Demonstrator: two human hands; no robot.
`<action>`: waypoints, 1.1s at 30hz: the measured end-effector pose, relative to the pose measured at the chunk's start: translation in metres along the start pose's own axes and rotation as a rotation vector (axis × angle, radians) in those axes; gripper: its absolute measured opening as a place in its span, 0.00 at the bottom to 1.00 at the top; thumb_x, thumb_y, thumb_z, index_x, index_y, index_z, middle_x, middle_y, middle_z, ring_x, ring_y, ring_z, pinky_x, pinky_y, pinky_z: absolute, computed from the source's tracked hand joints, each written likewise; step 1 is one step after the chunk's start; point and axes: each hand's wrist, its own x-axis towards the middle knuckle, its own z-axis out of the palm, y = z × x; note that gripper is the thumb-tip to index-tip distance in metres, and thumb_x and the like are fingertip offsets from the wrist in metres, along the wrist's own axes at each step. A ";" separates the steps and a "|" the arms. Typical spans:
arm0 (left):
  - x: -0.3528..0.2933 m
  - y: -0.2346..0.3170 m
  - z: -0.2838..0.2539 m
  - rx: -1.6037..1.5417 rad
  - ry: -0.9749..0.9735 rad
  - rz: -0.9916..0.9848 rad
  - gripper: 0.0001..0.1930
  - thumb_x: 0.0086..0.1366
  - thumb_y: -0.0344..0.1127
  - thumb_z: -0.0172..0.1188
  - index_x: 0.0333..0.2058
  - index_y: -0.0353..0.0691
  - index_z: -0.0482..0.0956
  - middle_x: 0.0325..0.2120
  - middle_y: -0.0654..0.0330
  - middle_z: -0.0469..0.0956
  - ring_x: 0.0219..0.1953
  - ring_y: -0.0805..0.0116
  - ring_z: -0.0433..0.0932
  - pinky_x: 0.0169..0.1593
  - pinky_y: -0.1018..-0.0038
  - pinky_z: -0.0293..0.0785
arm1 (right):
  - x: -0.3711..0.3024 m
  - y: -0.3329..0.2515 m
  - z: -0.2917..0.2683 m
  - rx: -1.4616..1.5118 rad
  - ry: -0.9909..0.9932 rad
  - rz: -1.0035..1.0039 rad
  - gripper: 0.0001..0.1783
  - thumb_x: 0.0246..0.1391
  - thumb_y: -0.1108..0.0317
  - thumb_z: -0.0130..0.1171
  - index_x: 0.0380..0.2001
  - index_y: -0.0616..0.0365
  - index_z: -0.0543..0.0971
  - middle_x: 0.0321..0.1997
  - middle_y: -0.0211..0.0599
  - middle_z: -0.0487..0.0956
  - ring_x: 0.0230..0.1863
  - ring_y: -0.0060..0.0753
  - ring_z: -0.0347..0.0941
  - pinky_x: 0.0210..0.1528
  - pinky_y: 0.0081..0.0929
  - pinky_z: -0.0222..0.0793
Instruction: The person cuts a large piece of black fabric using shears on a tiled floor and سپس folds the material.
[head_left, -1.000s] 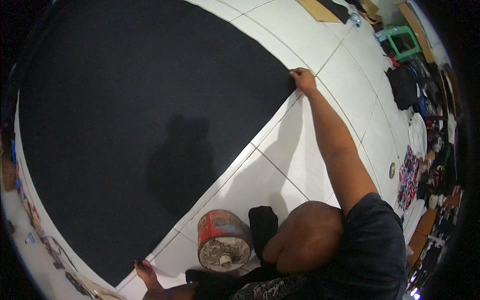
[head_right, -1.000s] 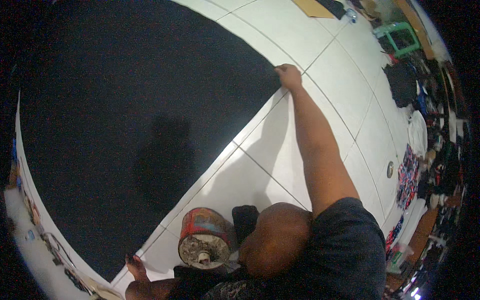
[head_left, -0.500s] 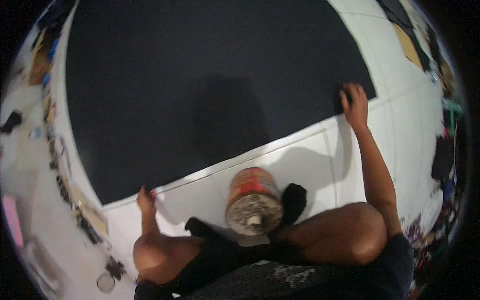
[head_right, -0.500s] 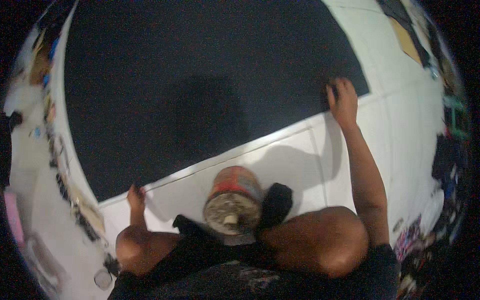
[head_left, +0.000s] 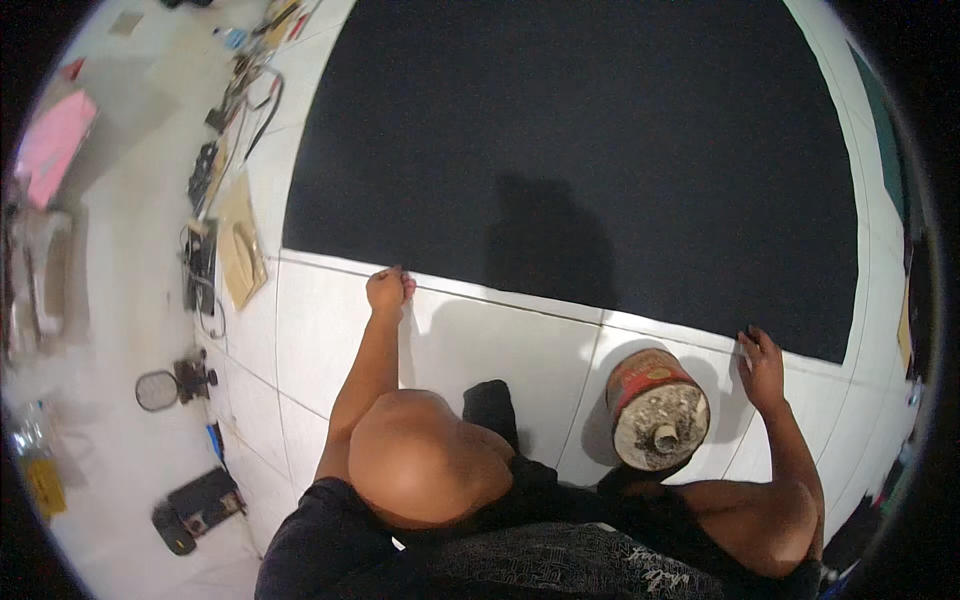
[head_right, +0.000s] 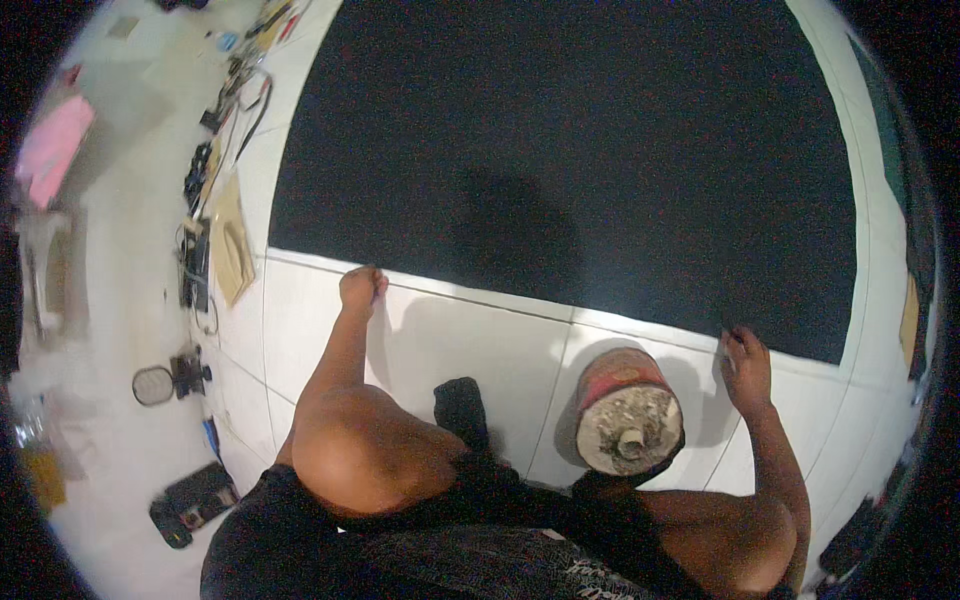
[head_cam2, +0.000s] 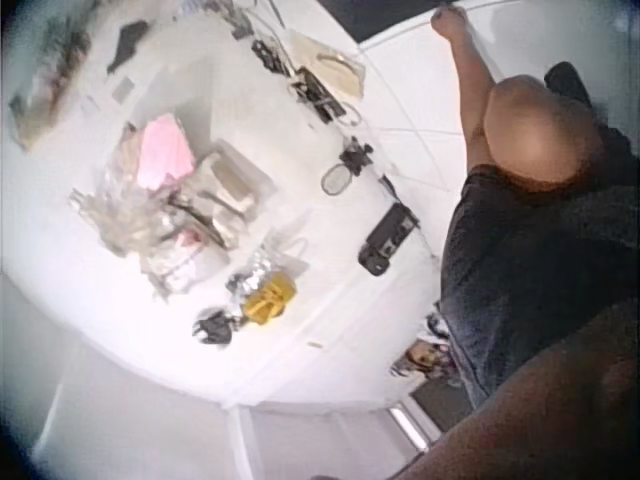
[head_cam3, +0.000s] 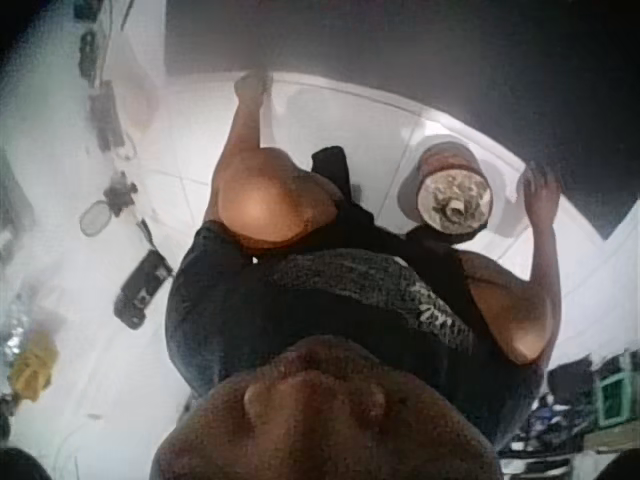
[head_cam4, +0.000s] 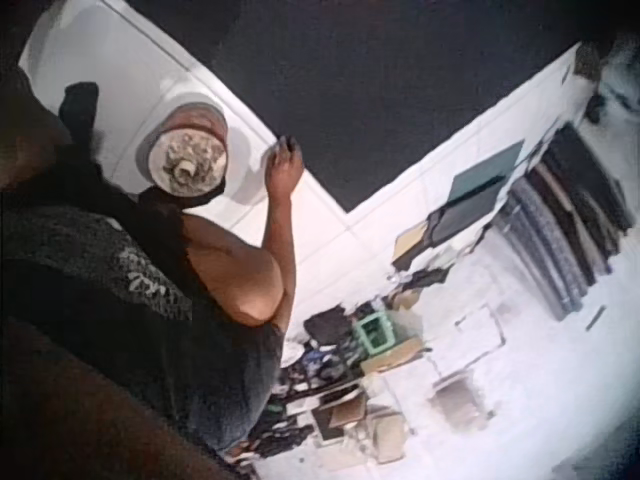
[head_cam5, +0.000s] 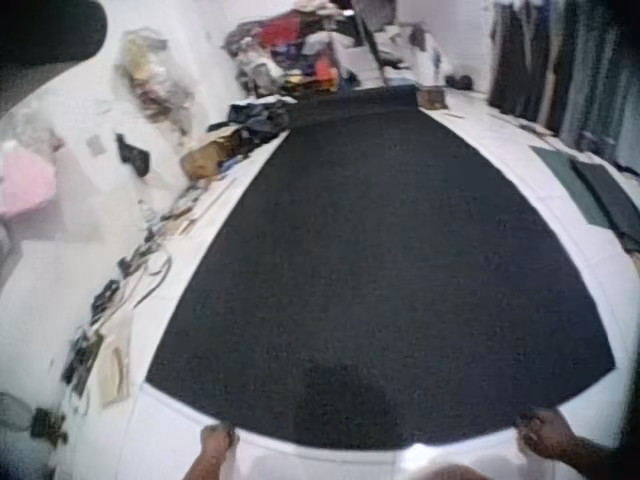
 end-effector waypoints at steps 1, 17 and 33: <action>0.003 -0.003 -0.004 -0.022 0.023 -0.014 0.05 0.66 0.29 0.57 0.31 0.33 0.75 0.20 0.59 0.75 0.18 0.73 0.75 0.20 0.79 0.74 | 0.002 -0.002 -0.004 -0.032 -0.033 0.002 0.24 0.47 0.77 0.63 0.51 0.58 0.77 0.57 0.47 0.73 0.59 0.51 0.69 0.61 0.42 0.63; 0.005 -0.014 0.013 -0.014 0.109 0.053 0.07 0.61 0.29 0.63 0.28 0.34 0.75 0.17 0.60 0.76 0.16 0.72 0.74 0.18 0.75 0.72 | -0.025 -0.142 -0.050 0.324 -0.330 -0.529 0.28 0.45 0.47 0.69 0.39 0.58 0.77 0.33 0.46 0.83 0.34 0.47 0.82 0.44 0.43 0.78; 0.034 -0.040 -0.023 0.034 -0.007 0.147 0.20 0.63 0.35 0.64 0.16 0.43 0.63 0.12 0.63 0.66 0.11 0.73 0.64 0.13 0.75 0.64 | 0.080 -0.138 -0.094 0.204 0.254 -0.079 0.25 0.46 0.43 0.65 0.24 0.56 0.76 0.17 0.47 0.77 0.20 0.49 0.78 0.22 0.42 0.74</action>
